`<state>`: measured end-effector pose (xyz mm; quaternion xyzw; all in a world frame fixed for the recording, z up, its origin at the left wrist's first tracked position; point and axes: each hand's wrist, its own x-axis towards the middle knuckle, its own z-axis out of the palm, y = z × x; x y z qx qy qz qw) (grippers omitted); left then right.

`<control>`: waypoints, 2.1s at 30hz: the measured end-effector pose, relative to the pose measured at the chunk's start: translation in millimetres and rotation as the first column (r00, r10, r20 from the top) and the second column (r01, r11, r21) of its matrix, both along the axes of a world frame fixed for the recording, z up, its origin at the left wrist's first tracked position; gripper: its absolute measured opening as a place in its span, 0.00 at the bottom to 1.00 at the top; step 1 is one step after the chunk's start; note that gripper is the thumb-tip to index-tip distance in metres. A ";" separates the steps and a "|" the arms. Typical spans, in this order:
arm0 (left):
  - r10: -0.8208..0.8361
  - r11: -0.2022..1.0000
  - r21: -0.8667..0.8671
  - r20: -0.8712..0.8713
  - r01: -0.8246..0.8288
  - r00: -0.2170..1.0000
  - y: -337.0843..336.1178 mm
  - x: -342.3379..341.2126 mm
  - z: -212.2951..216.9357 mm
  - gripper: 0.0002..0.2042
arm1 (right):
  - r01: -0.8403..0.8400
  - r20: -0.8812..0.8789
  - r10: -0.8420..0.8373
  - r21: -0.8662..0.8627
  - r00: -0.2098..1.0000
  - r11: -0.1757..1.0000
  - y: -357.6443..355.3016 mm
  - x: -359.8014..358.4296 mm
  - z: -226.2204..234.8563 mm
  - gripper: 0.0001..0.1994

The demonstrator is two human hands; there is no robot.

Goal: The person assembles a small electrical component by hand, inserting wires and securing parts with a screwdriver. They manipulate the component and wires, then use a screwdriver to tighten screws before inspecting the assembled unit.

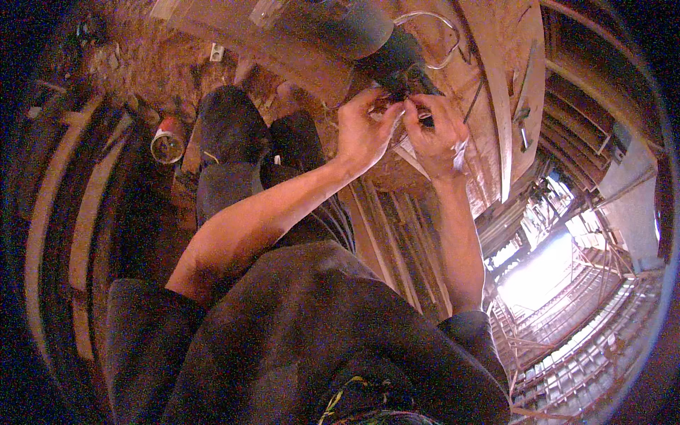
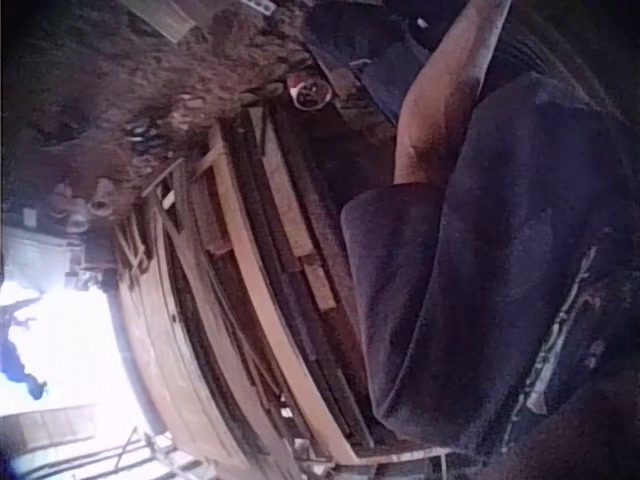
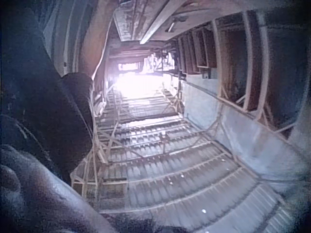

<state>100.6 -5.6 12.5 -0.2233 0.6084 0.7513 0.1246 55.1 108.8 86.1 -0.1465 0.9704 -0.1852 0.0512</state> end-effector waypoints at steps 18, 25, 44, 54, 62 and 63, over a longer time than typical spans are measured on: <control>0.051 0.977 0.207 0.039 -0.058 0.998 4.9 1.2 -6.6 0.10 | 0.013 -0.068 -0.013 -0.003 0.998 1.000 2.3 4.9 -8.8 0.07; 0.034 0.990 0.137 0.045 -0.040 0.998 4.4 0.2 -5.6 0.10 | 0.058 -0.087 -0.058 -0.008 0.994 0.998 6.1 9.1 -15.4 0.07; 0.009 0.997 0.079 0.058 -0.013 0.998 6.5 -0.2 -8.4 0.11 | 0.190 -0.159 -0.186 0.006 0.970 0.982 -5.3 16.6 -20.1 0.07; 0.021 0.999 0.035 0.038 -0.023 0.999 6.6 -0.3 -7.1 0.10 | 0.196 -0.147 -0.192 0.011 0.970 0.981 -3.2 18.3 -21.8 0.08; -0.005 1.000 0.026 0.027 0.004 1.000 4.9 -1.3 -8.2 0.10 | 0.121 -0.063 -0.116 0.090 0.991 0.989 -3.7 7.9 -9.2 0.10; -0.041 0.999 0.017 0.045 0.041 0.998 1.9 -2.2 -5.4 0.10 | 0.107 -0.041 -0.103 0.116 0.994 0.987 -4.5 6.2 -6.9 0.09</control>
